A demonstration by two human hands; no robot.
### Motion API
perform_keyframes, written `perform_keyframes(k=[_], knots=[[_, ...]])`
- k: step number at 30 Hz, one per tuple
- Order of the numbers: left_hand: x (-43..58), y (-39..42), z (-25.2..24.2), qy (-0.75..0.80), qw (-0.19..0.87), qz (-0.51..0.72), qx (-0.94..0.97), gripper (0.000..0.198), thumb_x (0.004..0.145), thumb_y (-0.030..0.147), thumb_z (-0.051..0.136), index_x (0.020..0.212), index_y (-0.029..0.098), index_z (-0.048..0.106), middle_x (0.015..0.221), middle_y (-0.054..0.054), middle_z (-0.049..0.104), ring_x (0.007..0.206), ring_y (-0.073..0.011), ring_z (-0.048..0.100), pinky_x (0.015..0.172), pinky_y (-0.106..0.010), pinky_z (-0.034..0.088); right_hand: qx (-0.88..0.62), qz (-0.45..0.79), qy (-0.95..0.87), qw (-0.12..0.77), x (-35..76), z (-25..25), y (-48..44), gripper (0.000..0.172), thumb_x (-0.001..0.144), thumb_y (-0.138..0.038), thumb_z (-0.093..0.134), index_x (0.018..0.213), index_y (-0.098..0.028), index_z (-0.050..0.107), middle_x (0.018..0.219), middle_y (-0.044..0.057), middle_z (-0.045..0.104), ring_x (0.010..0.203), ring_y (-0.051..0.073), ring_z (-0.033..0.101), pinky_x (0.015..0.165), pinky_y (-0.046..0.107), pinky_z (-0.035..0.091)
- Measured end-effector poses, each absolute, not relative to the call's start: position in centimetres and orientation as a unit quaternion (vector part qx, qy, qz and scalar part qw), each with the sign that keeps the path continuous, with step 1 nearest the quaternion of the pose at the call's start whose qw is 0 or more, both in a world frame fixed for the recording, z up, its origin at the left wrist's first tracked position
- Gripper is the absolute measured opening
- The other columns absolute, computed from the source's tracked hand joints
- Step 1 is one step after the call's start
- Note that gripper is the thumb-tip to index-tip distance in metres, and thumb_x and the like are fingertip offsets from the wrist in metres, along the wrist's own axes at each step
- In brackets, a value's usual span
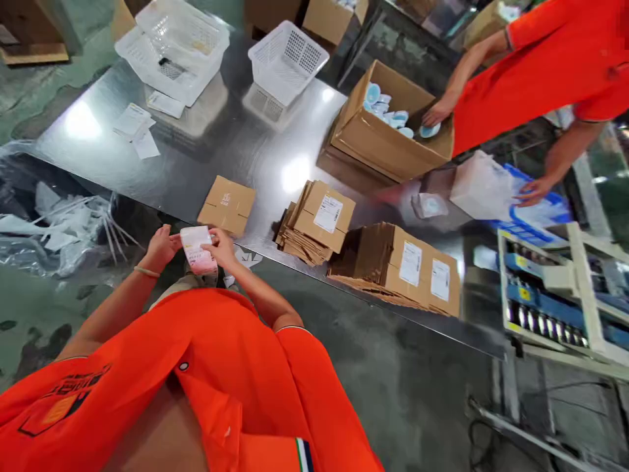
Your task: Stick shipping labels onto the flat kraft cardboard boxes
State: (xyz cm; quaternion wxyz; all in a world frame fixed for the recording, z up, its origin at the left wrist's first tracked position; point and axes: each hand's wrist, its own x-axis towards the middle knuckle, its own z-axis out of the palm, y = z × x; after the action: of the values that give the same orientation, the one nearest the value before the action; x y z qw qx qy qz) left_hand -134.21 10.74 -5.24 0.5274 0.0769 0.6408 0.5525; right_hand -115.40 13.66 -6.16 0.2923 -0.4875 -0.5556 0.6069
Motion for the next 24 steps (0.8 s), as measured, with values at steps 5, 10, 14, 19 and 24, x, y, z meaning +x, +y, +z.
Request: perform_keyframes(k=[5,10,14,19,24], knots=[[-133.1,8.7,-5.8,0.57,0.609,0.518,0.191,0.102,0.062,0.06,0.102,0.146,0.02,0.063,0.095,-0.007,0.082,0.088,-0.0282,0.079,0.083,-0.039,0.062,-0.483,0.625,-0.532,0.306,-116.4,-5.8,16.1,0.03,0.071,-0.028,0.08,0.093,-0.026,0.06,0.064,-0.011,0.049,0.062,0.013,0.049,0.062,0.024,0.041],[-132.5,9.8,-6.5,0.571,0.6,0.494,0.262,0.083,0.041,0.042,0.107,0.115,0.012,0.081,0.099,-0.009,0.084,0.09,-0.027,0.076,0.089,-0.04,0.06,-0.496,0.63,-0.531,0.274,-116.3,-5.8,16.3,0.024,0.07,-0.026,0.078,0.089,-0.025,0.065,0.065,-0.009,0.054,0.063,0.014,0.05,0.062,0.026,0.041],[-131.9,11.6,-7.1,0.541,0.647,0.49,0.22,0.092,0.039,0.032,0.106,0.125,0.012,0.08,0.103,-0.009,0.084,0.088,-0.0252,0.076,0.088,-0.039,0.06,-0.525,0.614,-0.522,0.272,-115.4,-5.8,17.2,0.02,0.069,-0.021,0.077,0.084,-0.024,0.065,0.061,-0.009,0.051,0.06,0.014,0.049,0.061,0.026,0.04],[-130.9,12.5,-7.5,0.555,0.656,0.468,0.207,0.073,0.041,0.033,0.104,0.108,0.013,0.083,0.098,-0.01,0.083,0.087,-0.0271,0.076,0.086,-0.04,0.06,-0.562,0.578,-0.525,0.275,-114.7,-6.5,17.0,0.011,0.074,-0.024,0.077,0.084,-0.024,0.071,0.065,-0.005,0.061,0.065,0.018,0.058,0.065,0.029,0.048],[-130.8,14.0,-8.0,0.588,0.636,0.429,0.255,0.061,0.042,0.033,0.105,0.095,0.014,0.083,0.09,-0.009,0.083,0.086,-0.0283,0.076,0.082,-0.039,0.06,-0.59,0.454,-0.597,0.298,-113.9,-7.2,15.7,0.01,0.089,-0.026,0.07,0.082,-0.026,0.077,0.088,0.003,0.077,0.092,0.026,0.073,0.09,0.039,0.058]])
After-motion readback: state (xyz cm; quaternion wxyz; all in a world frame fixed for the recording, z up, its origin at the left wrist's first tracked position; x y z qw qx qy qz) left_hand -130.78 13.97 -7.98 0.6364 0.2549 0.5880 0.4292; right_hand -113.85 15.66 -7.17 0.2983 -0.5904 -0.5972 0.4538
